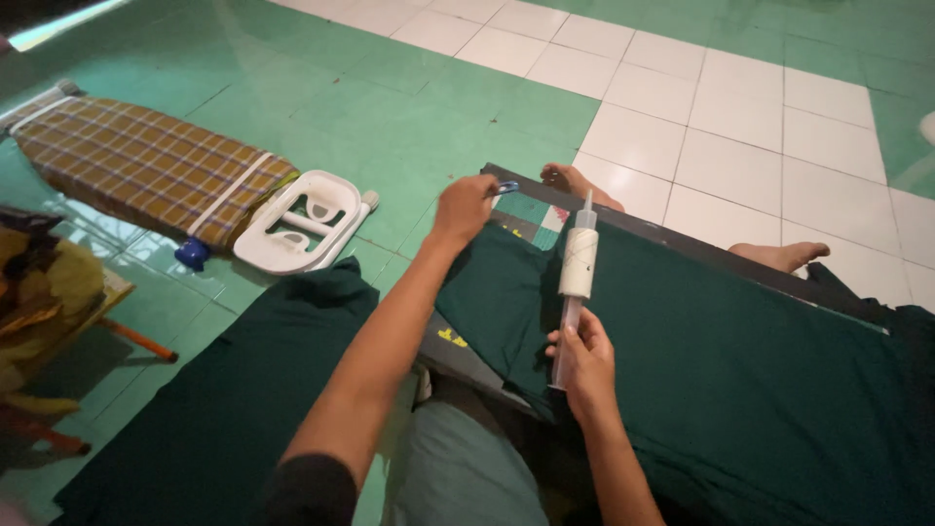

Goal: Preparing a green t-shirt for screen printing by lint-rolling the surface and aligning it on the printing frame.

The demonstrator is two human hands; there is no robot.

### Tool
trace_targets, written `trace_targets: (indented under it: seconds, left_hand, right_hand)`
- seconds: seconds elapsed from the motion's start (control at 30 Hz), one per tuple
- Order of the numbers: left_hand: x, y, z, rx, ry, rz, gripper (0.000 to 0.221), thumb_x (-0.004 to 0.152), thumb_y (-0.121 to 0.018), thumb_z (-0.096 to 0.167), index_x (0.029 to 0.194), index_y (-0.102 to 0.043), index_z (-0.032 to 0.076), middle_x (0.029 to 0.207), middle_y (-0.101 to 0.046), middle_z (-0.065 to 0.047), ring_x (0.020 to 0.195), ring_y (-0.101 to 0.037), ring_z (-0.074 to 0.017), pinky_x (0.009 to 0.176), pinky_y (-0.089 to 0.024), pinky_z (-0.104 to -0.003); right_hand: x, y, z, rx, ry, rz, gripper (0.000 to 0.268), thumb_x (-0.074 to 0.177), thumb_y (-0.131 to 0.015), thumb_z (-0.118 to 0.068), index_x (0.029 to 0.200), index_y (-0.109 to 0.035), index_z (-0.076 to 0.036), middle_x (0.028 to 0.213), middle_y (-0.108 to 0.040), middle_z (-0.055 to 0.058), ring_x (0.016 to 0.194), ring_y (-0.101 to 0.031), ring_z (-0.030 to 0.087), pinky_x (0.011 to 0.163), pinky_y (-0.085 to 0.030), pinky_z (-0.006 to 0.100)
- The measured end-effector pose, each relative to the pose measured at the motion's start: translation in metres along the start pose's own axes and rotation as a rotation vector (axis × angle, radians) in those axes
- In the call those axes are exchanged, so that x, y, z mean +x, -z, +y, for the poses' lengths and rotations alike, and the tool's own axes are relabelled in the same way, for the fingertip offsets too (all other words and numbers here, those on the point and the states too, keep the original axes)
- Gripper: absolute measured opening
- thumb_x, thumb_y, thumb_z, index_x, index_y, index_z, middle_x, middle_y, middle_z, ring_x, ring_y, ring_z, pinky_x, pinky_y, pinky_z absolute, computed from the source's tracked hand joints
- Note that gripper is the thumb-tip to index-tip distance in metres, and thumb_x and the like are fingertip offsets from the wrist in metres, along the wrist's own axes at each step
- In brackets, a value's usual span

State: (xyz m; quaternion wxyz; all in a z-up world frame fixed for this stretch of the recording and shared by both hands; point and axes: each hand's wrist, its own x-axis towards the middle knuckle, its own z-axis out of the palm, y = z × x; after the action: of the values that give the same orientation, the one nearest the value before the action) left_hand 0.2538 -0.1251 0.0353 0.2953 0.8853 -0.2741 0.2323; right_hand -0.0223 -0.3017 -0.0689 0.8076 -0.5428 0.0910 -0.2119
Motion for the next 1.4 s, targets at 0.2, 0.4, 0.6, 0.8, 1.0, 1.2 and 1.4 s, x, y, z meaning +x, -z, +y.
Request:
trace_targets:
  seconds: [0.2, 0.4, 0.6, 0.8, 1.0, 1.2, 1.4]
  left_hand:
    - [0.055, -0.123, -0.023, 0.196, -0.062, -0.184, 0.014, 0.085, -0.065, 0.009, 0.09, -0.075, 0.018, 0.091, -0.077, -0.006, 0.094, -0.075, -0.0329, 0.083, -0.06, -0.05]
    - [0.049, -0.125, -0.031, 0.189, -0.095, -0.167, 0.02, 0.092, -0.072, 0.026, 0.112, -0.075, 0.024, 0.124, -0.07, -0.001, 0.124, -0.062, -0.0273, 0.108, -0.044, -0.057]
    - [-0.061, 0.056, 0.104, -0.591, 0.258, -0.291, 0.045, 0.106, -0.049, 0.042, 0.128, -0.072, 0.011, 0.121, -0.074, -0.018, 0.115, -0.068, -0.0429, 0.099, -0.051, -0.056]
    - [-0.162, 0.086, 0.165, -0.909, 0.464, -0.383, 0.051, 0.095, -0.073, 0.044, 0.13, -0.068, 0.007, 0.115, -0.076, -0.021, 0.113, -0.071, -0.0422, 0.096, -0.057, -0.052]
    - [-0.177, 0.088, 0.125, -0.819, 0.519, -0.304, 0.041, 0.101, -0.064, 0.02, 0.139, -0.063, 0.006, 0.112, -0.078, -0.019, 0.082, -0.079, -0.0275, 0.063, -0.062, -0.036]
    - [-0.194, 0.091, 0.104, -1.113, 0.597, -0.418, 0.06, 0.107, -0.055, 0.025, 0.153, -0.028, -0.001, 0.102, -0.073, -0.027, 0.047, -0.068, -0.0351, 0.033, -0.046, -0.027]
    - [-0.187, 0.108, 0.12, -0.845, 0.551, -0.286, 0.054, 0.104, -0.055, 0.028, 0.147, -0.043, -0.002, 0.101, -0.077, -0.023, 0.062, -0.074, -0.0281, 0.052, -0.054, -0.034]
  right_hand:
    - [-0.006, -0.001, -0.002, 0.061, -0.041, 0.02, 0.048, 0.097, -0.063, -0.009, 0.143, -0.05, 0.0, 0.117, -0.058, 0.012, 0.085, -0.068, 0.026, 0.063, -0.062, 0.035]
    - [-0.01, -0.011, -0.01, 0.054, -0.053, 0.008, 0.048, 0.098, -0.061, -0.007, 0.143, -0.049, 0.003, 0.118, -0.056, 0.014, 0.086, -0.069, 0.027, 0.064, -0.063, 0.035]
    - [-0.014, -0.027, -0.032, 0.043, -0.068, 0.014, 0.054, 0.093, -0.07, -0.008, 0.143, -0.051, 0.0, 0.114, -0.06, 0.013, 0.091, -0.072, 0.029, 0.069, -0.065, 0.039]
    - [-0.025, -0.055, -0.029, -0.395, 0.02, -0.147, 0.072, 0.086, -0.073, 0.001, 0.151, -0.042, 0.002, 0.13, -0.061, 0.028, 0.118, -0.065, 0.049, 0.095, -0.057, 0.051]
    - [-0.031, -0.07, -0.138, -1.092, 0.053, -0.44, 0.032, 0.092, -0.075, -0.035, 0.118, -0.08, -0.017, 0.111, -0.08, 0.011, 0.105, -0.073, 0.038, 0.09, -0.058, 0.048]
    - [0.064, -0.031, -0.128, -1.283, 0.284, -0.354, 0.038, 0.093, -0.075, -0.035, 0.127, -0.073, -0.02, 0.117, -0.075, 0.01, 0.105, -0.071, 0.037, 0.091, -0.056, 0.049]
    - [0.069, -0.024, -0.096, -1.507, 0.381, -0.279, 0.045, 0.102, -0.062, -0.036, 0.143, -0.058, -0.018, 0.144, -0.057, 0.011, 0.135, -0.056, 0.033, 0.114, -0.041, 0.056]
